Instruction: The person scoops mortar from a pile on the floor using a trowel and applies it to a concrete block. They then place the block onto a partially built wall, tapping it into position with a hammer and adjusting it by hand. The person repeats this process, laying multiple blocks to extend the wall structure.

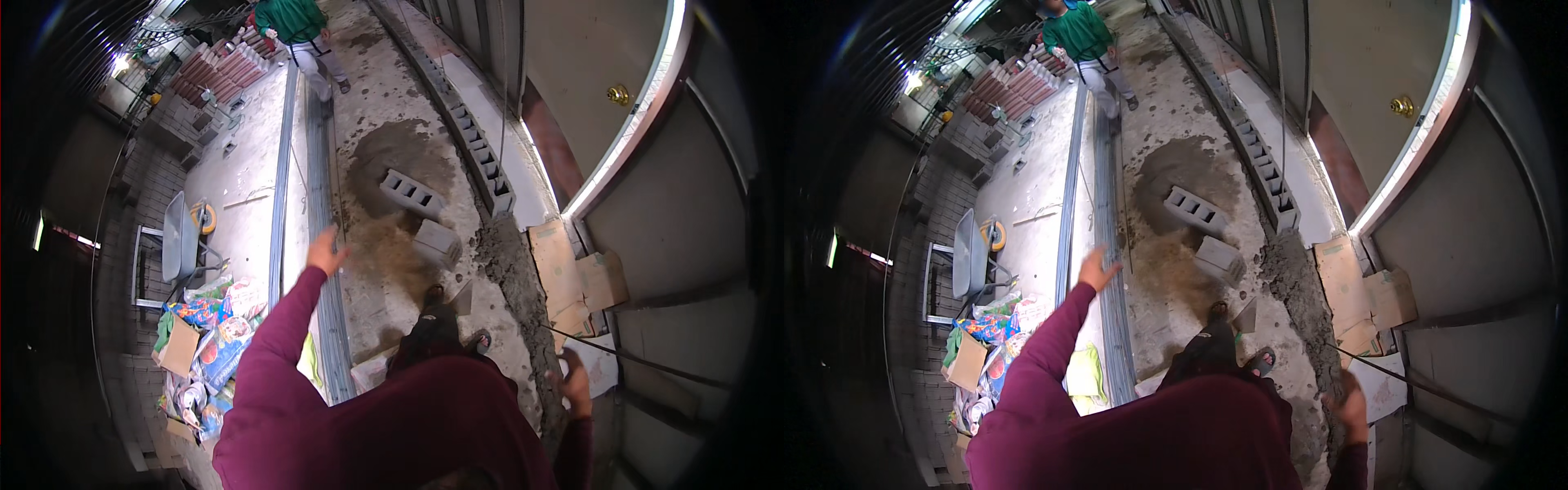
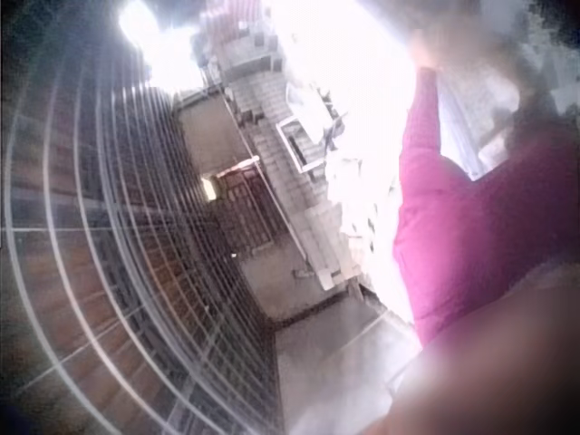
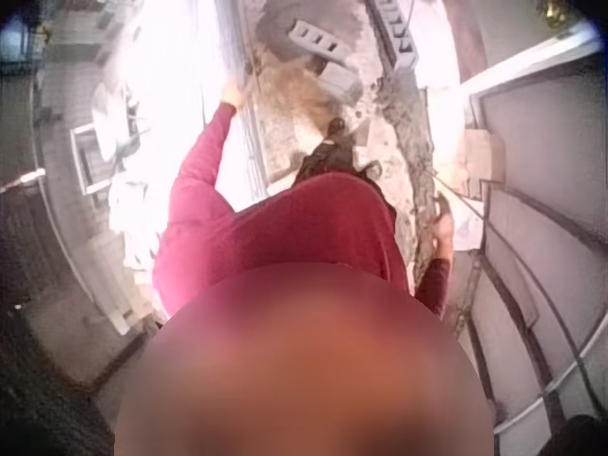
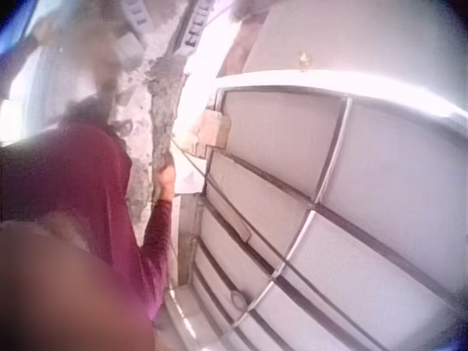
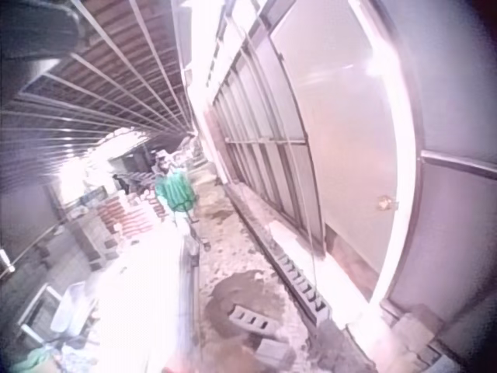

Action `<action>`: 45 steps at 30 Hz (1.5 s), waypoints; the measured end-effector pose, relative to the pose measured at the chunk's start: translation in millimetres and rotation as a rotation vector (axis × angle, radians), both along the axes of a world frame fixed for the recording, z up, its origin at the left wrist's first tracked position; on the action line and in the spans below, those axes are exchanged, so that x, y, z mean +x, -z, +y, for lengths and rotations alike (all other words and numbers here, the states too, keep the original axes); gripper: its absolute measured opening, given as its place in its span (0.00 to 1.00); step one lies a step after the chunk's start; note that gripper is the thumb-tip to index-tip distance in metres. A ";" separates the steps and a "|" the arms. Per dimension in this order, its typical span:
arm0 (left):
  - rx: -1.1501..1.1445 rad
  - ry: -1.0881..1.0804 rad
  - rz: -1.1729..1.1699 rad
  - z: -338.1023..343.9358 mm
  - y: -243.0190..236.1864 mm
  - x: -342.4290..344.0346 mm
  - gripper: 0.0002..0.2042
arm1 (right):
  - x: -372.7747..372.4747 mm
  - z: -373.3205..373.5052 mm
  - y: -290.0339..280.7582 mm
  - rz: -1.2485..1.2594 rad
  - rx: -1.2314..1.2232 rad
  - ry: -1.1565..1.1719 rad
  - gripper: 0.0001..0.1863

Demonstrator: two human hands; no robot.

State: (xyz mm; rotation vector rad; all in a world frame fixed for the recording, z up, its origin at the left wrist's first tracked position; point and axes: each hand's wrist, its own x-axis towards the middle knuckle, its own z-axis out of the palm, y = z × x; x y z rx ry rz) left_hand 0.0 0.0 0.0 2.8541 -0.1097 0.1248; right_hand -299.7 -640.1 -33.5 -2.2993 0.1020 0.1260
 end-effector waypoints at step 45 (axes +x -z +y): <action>-0.958 -0.302 1.505 -232.4 185.5 96.6 0.27 | 325.4 159.7 260.0 0.196 0.144 -0.365 0.33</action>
